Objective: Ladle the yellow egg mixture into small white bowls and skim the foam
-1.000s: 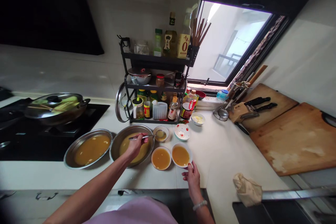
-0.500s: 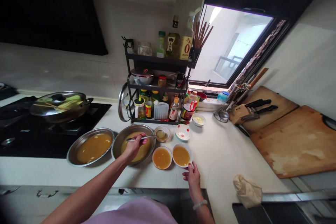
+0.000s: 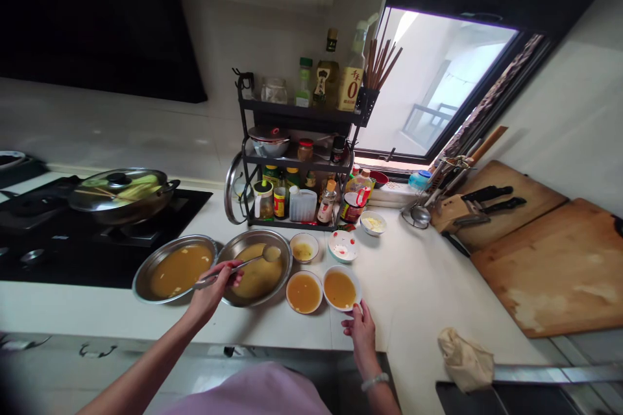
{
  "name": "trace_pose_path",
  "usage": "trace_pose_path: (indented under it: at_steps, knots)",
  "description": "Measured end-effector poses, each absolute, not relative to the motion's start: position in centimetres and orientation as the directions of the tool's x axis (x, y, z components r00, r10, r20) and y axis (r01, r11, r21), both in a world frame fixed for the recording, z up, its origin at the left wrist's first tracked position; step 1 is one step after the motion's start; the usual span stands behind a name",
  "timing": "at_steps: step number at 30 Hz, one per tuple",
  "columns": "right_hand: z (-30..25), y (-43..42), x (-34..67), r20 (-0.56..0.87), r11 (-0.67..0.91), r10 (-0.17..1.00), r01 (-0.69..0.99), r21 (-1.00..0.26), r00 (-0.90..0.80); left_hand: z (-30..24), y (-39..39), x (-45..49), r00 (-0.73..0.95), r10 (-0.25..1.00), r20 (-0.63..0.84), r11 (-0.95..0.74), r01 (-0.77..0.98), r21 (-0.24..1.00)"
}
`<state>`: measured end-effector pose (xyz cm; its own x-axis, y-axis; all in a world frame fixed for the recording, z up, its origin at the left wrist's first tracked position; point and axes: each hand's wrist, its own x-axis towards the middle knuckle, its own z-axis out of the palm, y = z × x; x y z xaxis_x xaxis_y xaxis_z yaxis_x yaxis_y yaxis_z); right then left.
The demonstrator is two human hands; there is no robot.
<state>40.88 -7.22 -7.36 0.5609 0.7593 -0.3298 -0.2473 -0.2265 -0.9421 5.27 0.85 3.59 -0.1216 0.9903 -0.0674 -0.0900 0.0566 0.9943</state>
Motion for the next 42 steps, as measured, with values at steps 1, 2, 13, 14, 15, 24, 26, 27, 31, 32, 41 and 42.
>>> trace_pose_path:
  at_steps: [1, 2, 13, 14, 15, 24, 26, 27, 31, 32, 41, 42]
  knots:
    - [-7.5, -7.2, 40.9, -0.328, -0.227, 0.760, -0.245, -0.943, 0.561, 3.2, 0.4, 4.7, -0.101, 0.995, -0.020, 0.021, 0.011, 1.000]
    - [-7.6, -7.2, 41.0, -0.327, -0.227, 0.761, -0.242, -0.943, 0.560, 2.8, 0.1, 4.2, -0.066, 0.997, 0.046, -0.038, 0.122, 0.992]
    - [-7.9, -7.2, 41.1, -0.334, -0.233, 0.758, -0.246, -0.941, 0.560, 1.7, -0.4, 4.4, 0.153, 0.904, 0.400, -0.422, 0.477, 0.771]
    - [-7.8, -7.2, 41.0, -0.331, -0.233, 0.758, -0.242, -0.942, 0.562, 1.9, 0.0, 5.2, 0.114, 0.922, 0.370, -0.381, 0.432, 0.817]
    - [-7.8, -7.2, 41.0, -0.330, -0.233, 0.758, -0.238, -0.943, 0.563, 2.2, 0.4, 6.1, 0.078, 0.935, 0.346, -0.348, 0.387, 0.854]
    - [-7.5, -7.1, 40.8, -0.352, -0.231, 0.751, -0.277, -0.933, 0.559, 2.6, 4.9, 13.2, 0.335, 0.869, 0.365, -0.488, 0.456, 0.744]
    - [-7.5, -7.1, 40.8, -0.348, -0.225, 0.749, -0.278, -0.934, 0.564, 2.5, 5.6, 13.9, 0.391, 0.839, 0.380, -0.539, 0.496, 0.680]
    - [-7.5, -7.1, 40.7, -0.343, -0.220, 0.749, -0.276, -0.936, 0.567, 2.4, 5.9, 14.2, 0.408, 0.831, 0.377, -0.550, 0.503, 0.667]
    - [-7.5, -7.1, 40.6, -0.331, -0.211, 0.743, -0.267, -0.940, 0.581, 1.4, 6.9, 15.3, 0.383, 0.867, 0.320, -0.478, 0.455, 0.751]
    - [-7.5, -7.1, 40.5, -0.332, -0.212, 0.740, -0.266, -0.940, 0.585, 1.1, 7.2, 15.6, 0.336, 0.902, 0.272, -0.399, 0.408, 0.821]
    - [-7.0, -7.2, 40.4, -0.322, -0.197, 0.748, -0.268, -0.943, 0.580, -0.4, 8.1, 16.1, -0.043, 0.992, -0.116, 0.115, -0.025, 0.993]
    - [-7.0, -7.2, 40.4, -0.322, -0.199, 0.748, -0.268, -0.943, 0.580, -0.4, 8.1, 15.9, -0.055, 0.991, -0.122, 0.120, -0.039, 0.992]
